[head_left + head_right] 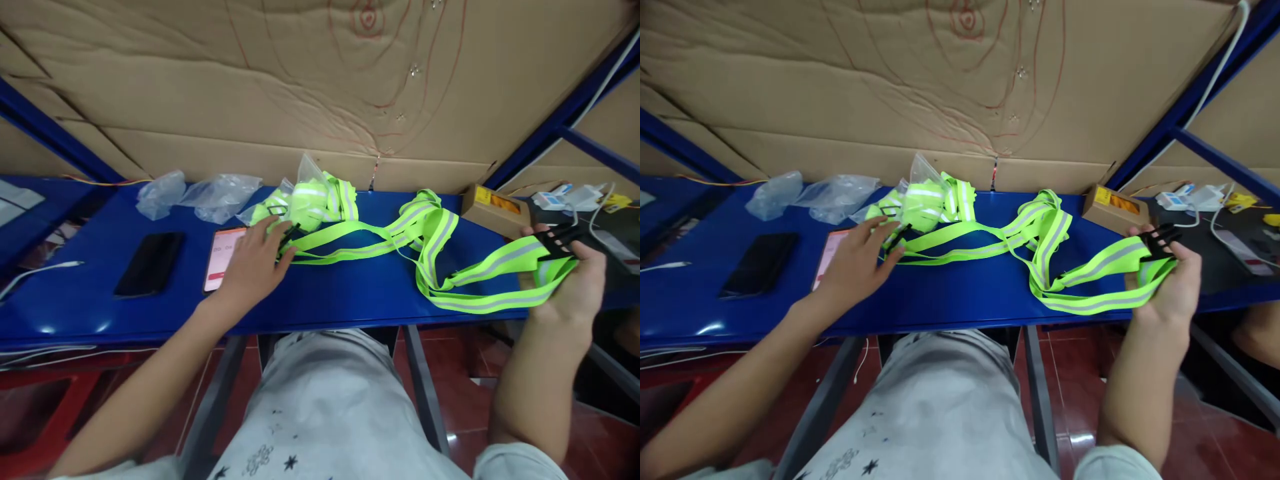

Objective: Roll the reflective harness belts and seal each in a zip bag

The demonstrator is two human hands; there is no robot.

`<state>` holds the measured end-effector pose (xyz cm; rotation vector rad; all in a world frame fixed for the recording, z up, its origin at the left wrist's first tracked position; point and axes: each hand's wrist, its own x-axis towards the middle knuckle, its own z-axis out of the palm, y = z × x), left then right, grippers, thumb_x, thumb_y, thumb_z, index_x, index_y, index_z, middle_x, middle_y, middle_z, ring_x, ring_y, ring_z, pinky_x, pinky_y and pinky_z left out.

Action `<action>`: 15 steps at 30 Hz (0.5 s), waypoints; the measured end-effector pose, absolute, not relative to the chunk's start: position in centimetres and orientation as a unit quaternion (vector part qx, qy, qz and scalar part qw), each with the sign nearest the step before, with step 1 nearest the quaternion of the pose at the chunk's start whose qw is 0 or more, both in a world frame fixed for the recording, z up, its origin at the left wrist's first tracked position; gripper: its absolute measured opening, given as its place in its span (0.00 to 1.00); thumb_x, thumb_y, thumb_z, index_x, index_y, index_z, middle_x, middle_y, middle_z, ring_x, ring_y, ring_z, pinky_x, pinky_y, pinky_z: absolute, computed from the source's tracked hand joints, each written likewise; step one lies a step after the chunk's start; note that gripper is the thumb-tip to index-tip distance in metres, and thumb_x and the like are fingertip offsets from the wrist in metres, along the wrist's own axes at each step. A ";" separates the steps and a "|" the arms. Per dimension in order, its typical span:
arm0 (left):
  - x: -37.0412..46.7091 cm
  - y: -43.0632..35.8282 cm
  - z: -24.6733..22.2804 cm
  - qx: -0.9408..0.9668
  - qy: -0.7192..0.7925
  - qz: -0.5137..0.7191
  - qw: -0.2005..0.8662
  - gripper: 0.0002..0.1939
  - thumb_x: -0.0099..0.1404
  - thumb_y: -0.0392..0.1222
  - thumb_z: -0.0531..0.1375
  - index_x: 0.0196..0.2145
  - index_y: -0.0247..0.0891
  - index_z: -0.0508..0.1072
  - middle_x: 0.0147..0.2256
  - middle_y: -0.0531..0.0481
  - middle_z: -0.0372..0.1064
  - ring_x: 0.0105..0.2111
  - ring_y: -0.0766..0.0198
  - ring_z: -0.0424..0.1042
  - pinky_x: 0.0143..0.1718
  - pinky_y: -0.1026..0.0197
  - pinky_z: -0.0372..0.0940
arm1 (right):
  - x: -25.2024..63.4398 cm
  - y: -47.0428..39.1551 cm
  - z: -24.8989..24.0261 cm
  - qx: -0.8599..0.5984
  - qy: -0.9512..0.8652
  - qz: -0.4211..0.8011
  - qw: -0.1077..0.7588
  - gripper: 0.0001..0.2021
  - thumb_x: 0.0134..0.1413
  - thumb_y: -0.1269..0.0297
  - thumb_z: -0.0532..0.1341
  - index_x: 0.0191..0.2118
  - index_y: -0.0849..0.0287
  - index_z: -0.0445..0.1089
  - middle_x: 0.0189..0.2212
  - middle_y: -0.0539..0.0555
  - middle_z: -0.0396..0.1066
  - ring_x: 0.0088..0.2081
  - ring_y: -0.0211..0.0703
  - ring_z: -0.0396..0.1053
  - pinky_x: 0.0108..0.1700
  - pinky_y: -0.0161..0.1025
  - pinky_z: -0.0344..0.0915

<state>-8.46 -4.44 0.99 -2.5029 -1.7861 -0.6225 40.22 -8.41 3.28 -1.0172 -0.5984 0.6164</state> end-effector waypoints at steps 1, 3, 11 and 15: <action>-9.0 -4.1 1.3 -0.784 -0.586 -0.202 0.018 0.26 0.78 0.50 0.50 0.67 0.38 0.64 0.68 0.33 0.61 0.69 0.40 0.62 0.66 0.37 0.63 | 40.7 -8.7 3.3 -0.478 -0.287 0.282 0.781 0.18 0.56 0.59 0.54 0.40 0.59 0.80 0.44 0.59 0.73 0.52 0.53 0.76 0.64 0.50 0.69; -10.1 -3.5 2.2 -0.764 -0.613 -0.200 0.022 0.25 0.77 0.48 0.49 0.67 0.37 0.65 0.66 0.34 0.64 0.66 0.40 0.66 0.65 0.38 0.65 | 41.4 -9.2 3.2 -0.486 -0.302 0.272 0.774 0.20 0.56 0.56 0.53 0.40 0.58 0.81 0.46 0.60 0.74 0.54 0.56 0.75 0.65 0.55 0.68; -10.3 -2.1 2.3 -0.790 -0.589 -0.159 -0.063 0.26 0.74 0.54 0.55 0.60 0.34 0.72 0.58 0.37 0.74 0.54 0.47 0.77 0.60 0.46 0.70 | 41.5 -9.7 2.2 -0.476 -0.278 0.296 0.780 0.15 0.53 0.61 0.57 0.37 0.60 0.80 0.43 0.59 0.73 0.47 0.48 0.77 0.61 0.44 0.70; -8.2 -2.0 1.5 -0.827 -0.560 -0.026 0.028 0.37 0.72 0.63 0.56 0.67 0.33 0.65 0.62 0.32 0.68 0.59 0.36 0.73 0.58 0.42 0.70 | 40.6 -9.6 2.5 -0.510 -0.317 0.253 0.759 0.18 0.41 0.59 0.65 0.40 0.60 0.81 0.42 0.58 0.74 0.43 0.49 0.75 0.53 0.47 0.73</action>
